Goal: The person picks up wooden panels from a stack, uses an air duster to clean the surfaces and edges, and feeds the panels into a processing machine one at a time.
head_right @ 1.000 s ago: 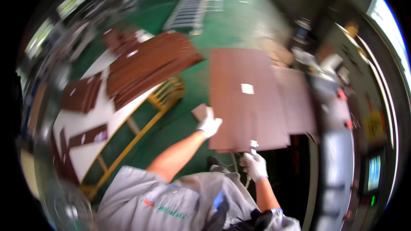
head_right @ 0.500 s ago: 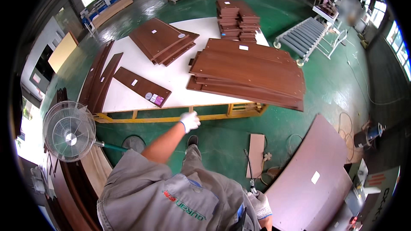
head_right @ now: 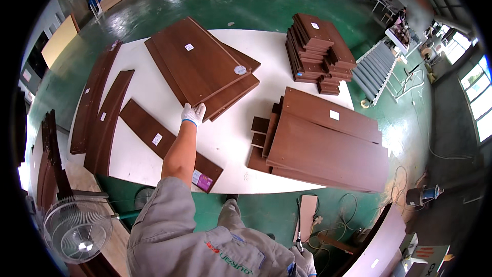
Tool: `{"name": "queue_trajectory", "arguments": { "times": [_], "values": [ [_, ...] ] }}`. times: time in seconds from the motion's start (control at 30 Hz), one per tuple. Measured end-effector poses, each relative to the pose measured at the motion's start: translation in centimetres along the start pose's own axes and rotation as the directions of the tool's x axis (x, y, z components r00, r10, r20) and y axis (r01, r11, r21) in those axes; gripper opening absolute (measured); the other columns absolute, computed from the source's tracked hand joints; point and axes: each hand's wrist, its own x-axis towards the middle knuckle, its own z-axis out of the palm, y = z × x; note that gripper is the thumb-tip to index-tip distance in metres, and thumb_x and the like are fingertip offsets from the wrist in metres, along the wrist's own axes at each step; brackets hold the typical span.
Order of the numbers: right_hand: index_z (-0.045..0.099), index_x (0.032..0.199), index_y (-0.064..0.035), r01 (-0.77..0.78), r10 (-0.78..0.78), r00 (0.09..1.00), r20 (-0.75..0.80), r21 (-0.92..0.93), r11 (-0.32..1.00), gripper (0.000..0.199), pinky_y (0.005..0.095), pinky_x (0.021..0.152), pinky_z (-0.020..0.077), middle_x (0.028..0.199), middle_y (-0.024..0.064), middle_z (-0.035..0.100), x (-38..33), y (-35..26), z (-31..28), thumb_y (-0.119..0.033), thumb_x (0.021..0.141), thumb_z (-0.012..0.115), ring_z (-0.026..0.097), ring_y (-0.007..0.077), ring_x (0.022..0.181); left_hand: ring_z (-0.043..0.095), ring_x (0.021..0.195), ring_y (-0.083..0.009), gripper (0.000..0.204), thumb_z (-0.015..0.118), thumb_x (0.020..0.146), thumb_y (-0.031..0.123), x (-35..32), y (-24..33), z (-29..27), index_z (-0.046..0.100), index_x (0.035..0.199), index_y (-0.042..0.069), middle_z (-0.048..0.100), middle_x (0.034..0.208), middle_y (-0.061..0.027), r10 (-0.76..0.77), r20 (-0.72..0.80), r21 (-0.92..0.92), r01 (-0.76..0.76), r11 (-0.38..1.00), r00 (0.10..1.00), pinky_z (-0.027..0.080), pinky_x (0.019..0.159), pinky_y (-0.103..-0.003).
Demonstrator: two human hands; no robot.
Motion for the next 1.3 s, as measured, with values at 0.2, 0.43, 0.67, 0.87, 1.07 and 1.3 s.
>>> {"name": "queue_trajectory", "arguments": {
  "times": [0.2,0.43,0.67,0.87,1.07,1.3],
  "values": [
    [0.07,0.098,0.0019,-0.001,0.003,0.999,0.035,-0.07,0.998,0.039,0.0331,0.07,0.0503,0.076,0.0109,0.07,2.4,-4.8,3.3,-0.036,0.095,0.065,0.061,0.0105,0.076,0.068,0.102,-0.031,0.046,0.047,0.104,0.042,1.1,-1.4,1.2,0.052,0.123,-0.001,0.064,0.119,-0.0173,0.079,-0.089,0.12,-0.068,0.99,0.993,0.06,0.086,-0.046],
    [0.069,0.087,0.0021,0.182,-0.117,0.966,0.23,-0.287,0.941,0.041,0.0319,0.067,0.0497,0.073,0.0088,0.069,3.5,-18.1,9.7,-0.037,0.097,0.062,0.062,0.0129,0.071,0.062,0.058,-0.0251,0.035,0.068,0.096,0.027,-1.4,-3.9,4.0,0.052,0.104,-0.004,0.065,0.086,-0.0189,0.074,-0.136,0.118,-0.058,0.991,0.988,0.048,0.046,-0.033],
    [0.062,0.114,0.0032,0.002,-0.216,0.755,0.619,0.328,0.945,0.049,0.0385,0.082,0.056,0.104,0.0128,0.068,11.8,-27.0,20.4,-0.044,0.101,0.058,0.066,0.0233,0.089,0.055,0.051,-0.0148,0.032,0.06,0.101,0.032,-9.0,-3.3,-4.7,0.054,0.086,0.005,0.058,0.07,-0.0062,0.112,0.048,0.203,-0.119,0.972,0.993,0.045,0.044,-0.027],
    [0.067,0.102,-0.0109,-0.075,-0.183,0.876,0.446,0.502,0.862,0.044,0.038,0.061,0.0515,0.088,0.0069,0.064,13.7,-30.5,23.4,-0.054,0.098,0.059,0.059,0.0204,0.071,0.07,0.086,-0.0203,0.033,0.06,0.101,0.031,-32.3,-6.9,-11.8,0.06,0.096,-0.001,0.068,0.089,-0.0104,-0.312,0.226,0.777,0.023,0.63,0.923,0.058,0.074,-0.034],
    [0.074,0.089,-0.0049,0.255,-0.191,0.966,-0.176,0.5,0.827,0.031,0.029,0.079,0.0428,0.09,0.0072,0.071,10.0,-18.7,12.3,-0.036,0.091,0.073,0.06,0.0173,0.083,0.064,0.096,-0.026,0.027,0.057,0.098,0.026,-26.8,-0.6,-13.5,0.064,0.106,0.002,0.066,0.104,-0.009,-0.12,0.442,0.662,-0.233,0.712,0.889,0.053,0.089,-0.044],
    [0.073,0.084,-0.0003,0.474,-0.051,0.714,-0.698,0.428,0.769,0.021,0.0275,0.063,0.0433,0.078,0.0037,0.068,-5.1,-5.3,3.5,-0.021,0.087,0.076,0.058,0.0115,0.066,0.055,0.125,-0.0373,0.056,0.06,0.097,0.03,-21.4,5.4,-14.9,0.048,0.143,0.002,0.056,0.141,-0.0158,-0.001,0.313,0.39,-0.128,0.912,0.95,0.046,0.105,-0.056]
  ]
}}
